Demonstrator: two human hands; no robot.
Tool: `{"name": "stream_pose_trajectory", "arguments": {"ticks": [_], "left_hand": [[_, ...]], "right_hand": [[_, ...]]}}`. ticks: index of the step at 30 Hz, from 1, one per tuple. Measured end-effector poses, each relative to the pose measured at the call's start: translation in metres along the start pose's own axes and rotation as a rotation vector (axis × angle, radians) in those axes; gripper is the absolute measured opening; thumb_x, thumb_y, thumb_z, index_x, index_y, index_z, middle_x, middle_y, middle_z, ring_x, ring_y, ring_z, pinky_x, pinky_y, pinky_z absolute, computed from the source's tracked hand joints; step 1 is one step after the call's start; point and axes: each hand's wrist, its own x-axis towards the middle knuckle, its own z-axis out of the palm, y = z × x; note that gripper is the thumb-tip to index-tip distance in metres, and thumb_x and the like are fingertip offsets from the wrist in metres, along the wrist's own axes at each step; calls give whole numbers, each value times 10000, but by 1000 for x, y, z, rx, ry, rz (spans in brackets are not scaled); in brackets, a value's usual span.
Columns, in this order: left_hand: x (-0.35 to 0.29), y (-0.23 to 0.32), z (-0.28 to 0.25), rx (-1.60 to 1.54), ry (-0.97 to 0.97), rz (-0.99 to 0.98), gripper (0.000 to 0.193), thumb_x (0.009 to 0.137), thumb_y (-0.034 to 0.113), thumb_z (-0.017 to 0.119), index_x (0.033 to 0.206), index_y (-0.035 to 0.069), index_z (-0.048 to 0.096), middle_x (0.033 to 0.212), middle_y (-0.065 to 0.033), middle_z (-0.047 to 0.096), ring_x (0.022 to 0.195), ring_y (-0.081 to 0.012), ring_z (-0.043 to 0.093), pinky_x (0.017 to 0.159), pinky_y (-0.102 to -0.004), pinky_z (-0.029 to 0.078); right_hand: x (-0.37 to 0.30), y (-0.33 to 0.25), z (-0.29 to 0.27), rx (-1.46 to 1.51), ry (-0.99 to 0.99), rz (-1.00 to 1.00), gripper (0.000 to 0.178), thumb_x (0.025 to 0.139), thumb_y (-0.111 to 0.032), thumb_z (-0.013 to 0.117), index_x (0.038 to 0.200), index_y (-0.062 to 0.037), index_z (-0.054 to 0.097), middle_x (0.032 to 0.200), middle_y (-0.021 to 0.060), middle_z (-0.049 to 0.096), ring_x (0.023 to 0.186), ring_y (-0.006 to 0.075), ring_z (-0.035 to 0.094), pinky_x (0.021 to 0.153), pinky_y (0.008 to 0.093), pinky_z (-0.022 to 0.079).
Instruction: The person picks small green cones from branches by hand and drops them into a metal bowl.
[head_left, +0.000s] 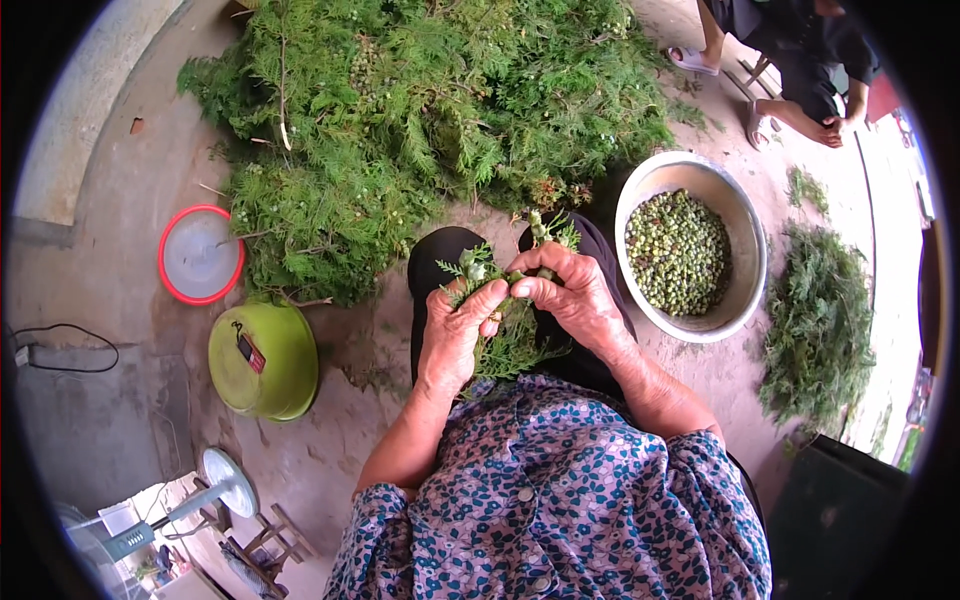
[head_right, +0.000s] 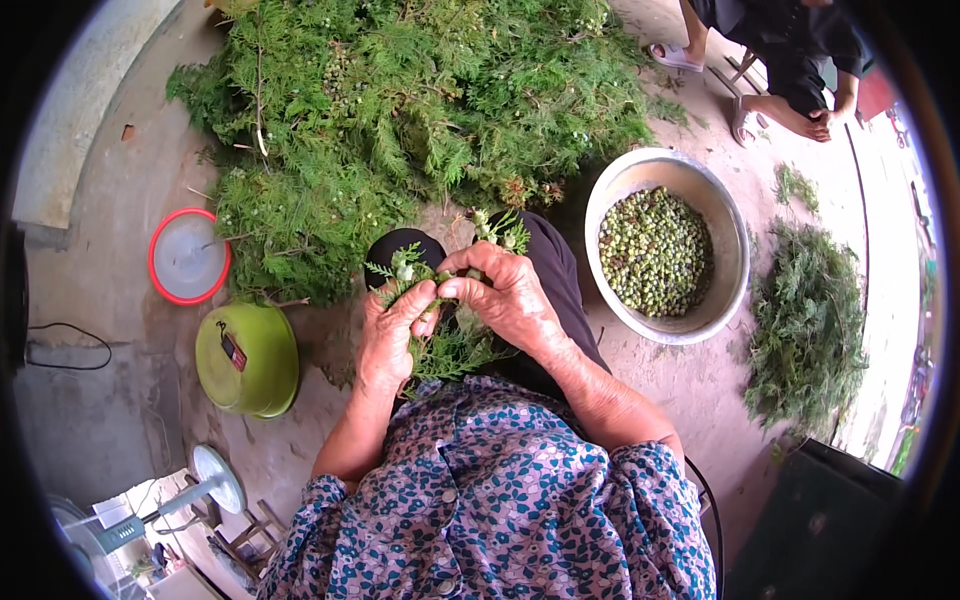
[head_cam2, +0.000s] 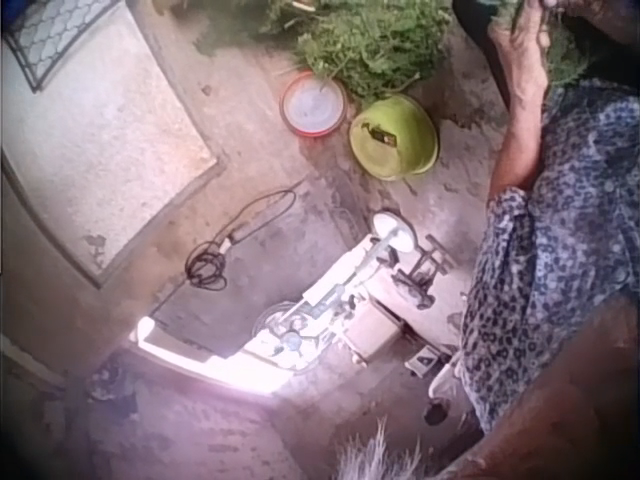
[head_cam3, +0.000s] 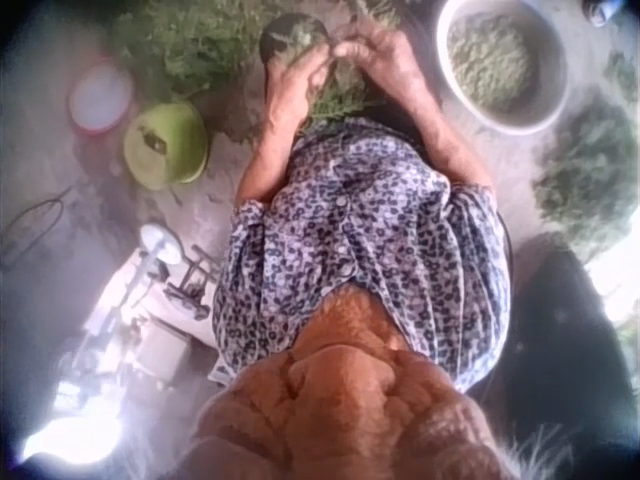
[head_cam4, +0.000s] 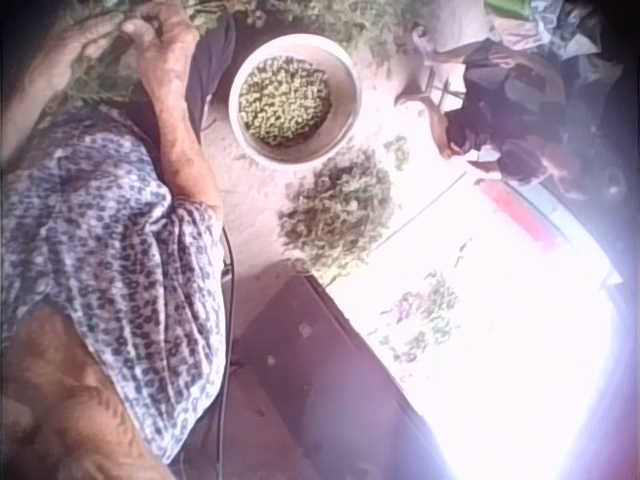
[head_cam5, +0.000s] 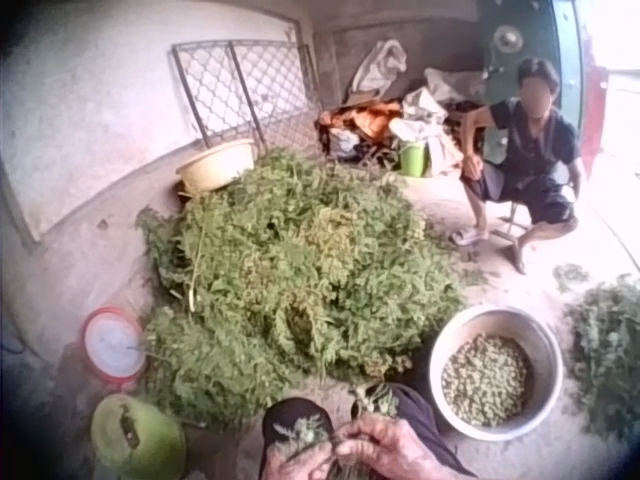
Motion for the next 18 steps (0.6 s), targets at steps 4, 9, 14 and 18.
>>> {"name": "stream_pose_trajectory", "arguments": {"ticks": [4,9,14,18], "left_hand": [[-2,6,4,113,-19,-50,113,774,169,681,815,65,661,668,66,550,526,-17,418,446,-164,324],[-2,6,-1,295,-95,-19,157,779,217,681,784,62,657,604,64,529,484,-15,402,434,-165,308],[-1,8,-4,399,-190,-39,114,793,175,661,806,62,669,689,16,618,494,-19,431,436,-159,335],[-3,13,-1,407,-285,-44,171,814,236,643,760,74,632,546,73,449,483,-22,393,437,-187,287]], "right_hand": [[-3,1,-4,1007,140,672,136,857,-197,576,871,-62,585,626,0,520,504,70,450,416,192,329],[10,-3,-22,1119,147,524,189,832,-151,594,979,-41,555,871,77,601,598,101,537,441,198,383],[21,-7,-21,766,5,613,251,819,-274,627,895,-37,650,656,-13,570,507,45,455,456,162,326],[22,-12,-18,570,-265,566,261,824,-293,624,888,-43,667,724,-36,603,535,24,417,479,190,326]]}}
